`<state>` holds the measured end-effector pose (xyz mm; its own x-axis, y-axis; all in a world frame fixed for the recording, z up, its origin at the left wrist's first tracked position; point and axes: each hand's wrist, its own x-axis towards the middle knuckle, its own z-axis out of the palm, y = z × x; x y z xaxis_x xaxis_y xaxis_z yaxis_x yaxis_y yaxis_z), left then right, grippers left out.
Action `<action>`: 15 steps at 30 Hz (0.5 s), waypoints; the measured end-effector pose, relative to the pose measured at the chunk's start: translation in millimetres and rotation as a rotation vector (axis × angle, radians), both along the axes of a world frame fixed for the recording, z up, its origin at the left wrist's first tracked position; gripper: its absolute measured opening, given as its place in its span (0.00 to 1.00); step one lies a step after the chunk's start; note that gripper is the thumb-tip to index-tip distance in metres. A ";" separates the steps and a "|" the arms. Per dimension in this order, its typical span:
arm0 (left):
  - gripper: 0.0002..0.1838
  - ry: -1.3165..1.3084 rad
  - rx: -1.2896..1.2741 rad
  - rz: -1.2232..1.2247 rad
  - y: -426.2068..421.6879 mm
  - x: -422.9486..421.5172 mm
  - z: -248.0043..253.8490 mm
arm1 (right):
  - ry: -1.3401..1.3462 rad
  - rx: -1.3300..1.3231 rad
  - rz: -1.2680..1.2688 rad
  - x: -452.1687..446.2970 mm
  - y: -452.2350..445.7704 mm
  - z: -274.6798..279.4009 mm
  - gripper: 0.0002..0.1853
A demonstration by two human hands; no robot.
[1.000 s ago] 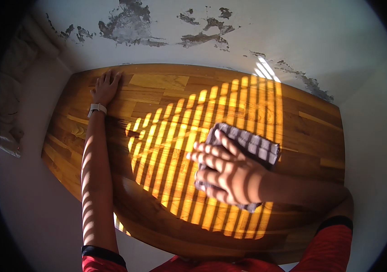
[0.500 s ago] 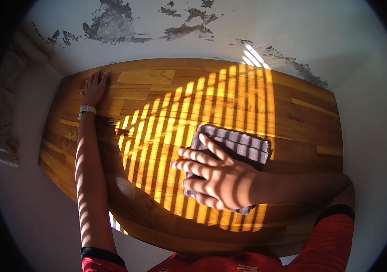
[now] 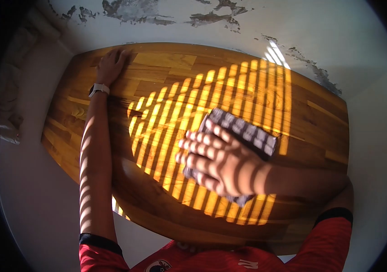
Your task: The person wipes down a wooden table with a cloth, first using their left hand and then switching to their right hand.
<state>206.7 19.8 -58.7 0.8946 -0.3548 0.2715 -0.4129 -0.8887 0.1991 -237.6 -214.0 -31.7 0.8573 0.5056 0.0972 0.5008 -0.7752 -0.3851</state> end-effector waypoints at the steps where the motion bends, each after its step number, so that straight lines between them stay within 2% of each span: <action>1: 0.41 -0.012 -0.023 -0.092 -4.0 -2.6 1.4 | -0.008 -0.055 -0.064 13.1 -10.6 2.9 0.31; 2: 0.39 -0.099 -0.018 -0.201 -12.1 -9.8 -1.4 | 0.030 -0.193 -0.200 23.6 -17.9 10.4 0.31; 3: 0.37 -0.191 -0.014 -0.313 -26.8 -18.8 -3.2 | -0.026 -0.169 -0.221 33.3 -24.6 10.3 0.31; 5: 0.35 -0.356 -0.083 -0.384 -66.5 -67.7 1.8 | -0.201 -0.049 -0.243 48.9 -34.9 14.0 0.31; 7: 0.33 -0.381 -0.053 -0.440 -100.2 -108.4 14.6 | -0.295 -0.071 -0.243 56.5 -28.4 16.3 0.33; 9: 0.28 -0.342 -0.084 -0.547 -124.9 -151.1 23.9 | -0.319 -0.109 -0.245 60.3 -22.0 21.2 0.34; 10: 0.25 -0.372 -0.096 -0.617 -129.6 -166.9 28.3 | -0.422 -0.121 -0.190 66.8 -20.5 10.7 0.36; 12: 0.18 -0.387 -0.147 -0.734 -133.7 -179.3 26.7 | -0.430 0.006 -0.153 75.5 -14.9 8.7 0.39; 13: 0.16 -0.284 -0.299 -0.820 -136.7 -180.5 24.4 | -0.432 0.028 -0.114 79.0 -11.2 11.1 0.40; 14: 0.15 -0.259 -0.307 -0.833 -136.3 -179.4 22.6 | -0.382 0.059 -0.117 80.5 -4.5 18.0 0.41; 15: 0.14 -0.233 -0.314 -0.845 -134.9 -177.8 21.3 | -0.454 0.045 -0.108 88.4 1.6 9.7 0.41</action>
